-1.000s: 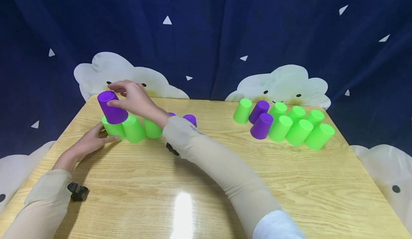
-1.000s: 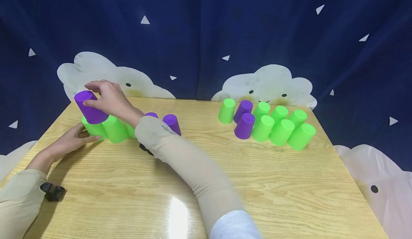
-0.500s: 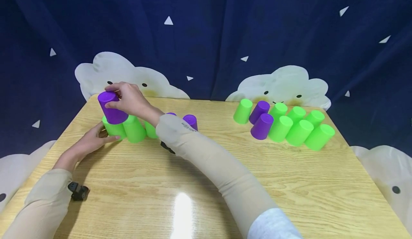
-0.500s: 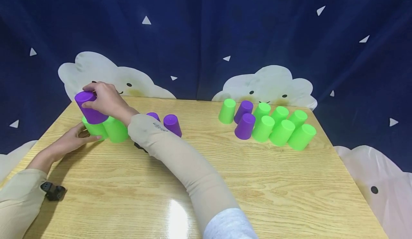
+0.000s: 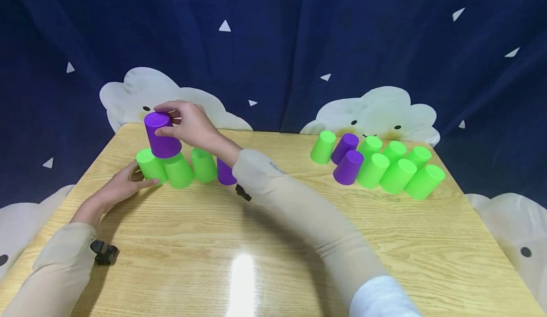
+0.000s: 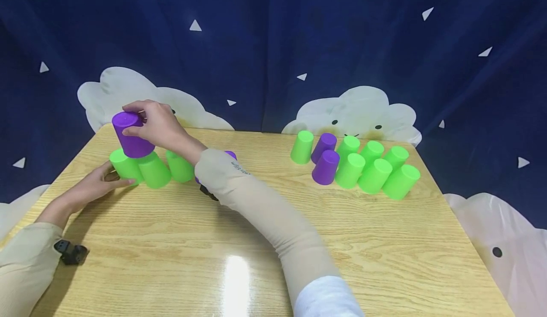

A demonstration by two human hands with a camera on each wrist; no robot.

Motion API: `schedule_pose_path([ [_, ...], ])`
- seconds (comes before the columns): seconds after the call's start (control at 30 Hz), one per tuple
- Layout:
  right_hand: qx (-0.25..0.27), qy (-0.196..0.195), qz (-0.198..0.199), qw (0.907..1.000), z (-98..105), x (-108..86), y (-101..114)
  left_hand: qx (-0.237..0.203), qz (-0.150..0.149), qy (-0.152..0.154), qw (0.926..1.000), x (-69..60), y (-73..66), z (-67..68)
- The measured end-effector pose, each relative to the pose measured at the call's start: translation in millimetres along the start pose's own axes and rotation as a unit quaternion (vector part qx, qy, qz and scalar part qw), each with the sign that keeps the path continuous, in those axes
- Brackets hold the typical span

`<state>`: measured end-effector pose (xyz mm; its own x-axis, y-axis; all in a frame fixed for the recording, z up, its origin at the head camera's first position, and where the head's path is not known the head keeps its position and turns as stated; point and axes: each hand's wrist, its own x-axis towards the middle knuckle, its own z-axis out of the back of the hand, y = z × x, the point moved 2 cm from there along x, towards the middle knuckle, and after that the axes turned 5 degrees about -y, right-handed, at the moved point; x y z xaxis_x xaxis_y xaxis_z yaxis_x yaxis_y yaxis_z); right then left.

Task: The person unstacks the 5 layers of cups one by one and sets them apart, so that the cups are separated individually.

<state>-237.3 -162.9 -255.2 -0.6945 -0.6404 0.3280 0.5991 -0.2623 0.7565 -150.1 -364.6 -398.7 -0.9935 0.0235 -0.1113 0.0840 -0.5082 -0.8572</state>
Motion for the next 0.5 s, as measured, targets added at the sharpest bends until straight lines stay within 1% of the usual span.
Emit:
schedule_pose_path([
  [0.17,0.049,-0.013,0.027,0.9984,24,-18.5,-3,0.001,0.006,0.0,1.0,-0.9,-0.2,-0.4],
  [0.3,0.08,-0.033,0.037,0.9956,49,-37.3,-7,0.003,0.008,0.0,1.0,-0.8,-0.6,-0.5],
  [0.4,0.096,-0.05,0.04,0.9933,67,-52.7,-13,0.006,0.01,0.0,0.9999,-0.9,-0.4,-0.6],
  [0.5,0.108,-0.064,0.029,0.9917,84,-67.7,-22,0.007,0.014,0.002,0.9999,-1.1,0.7,-0.9],
])
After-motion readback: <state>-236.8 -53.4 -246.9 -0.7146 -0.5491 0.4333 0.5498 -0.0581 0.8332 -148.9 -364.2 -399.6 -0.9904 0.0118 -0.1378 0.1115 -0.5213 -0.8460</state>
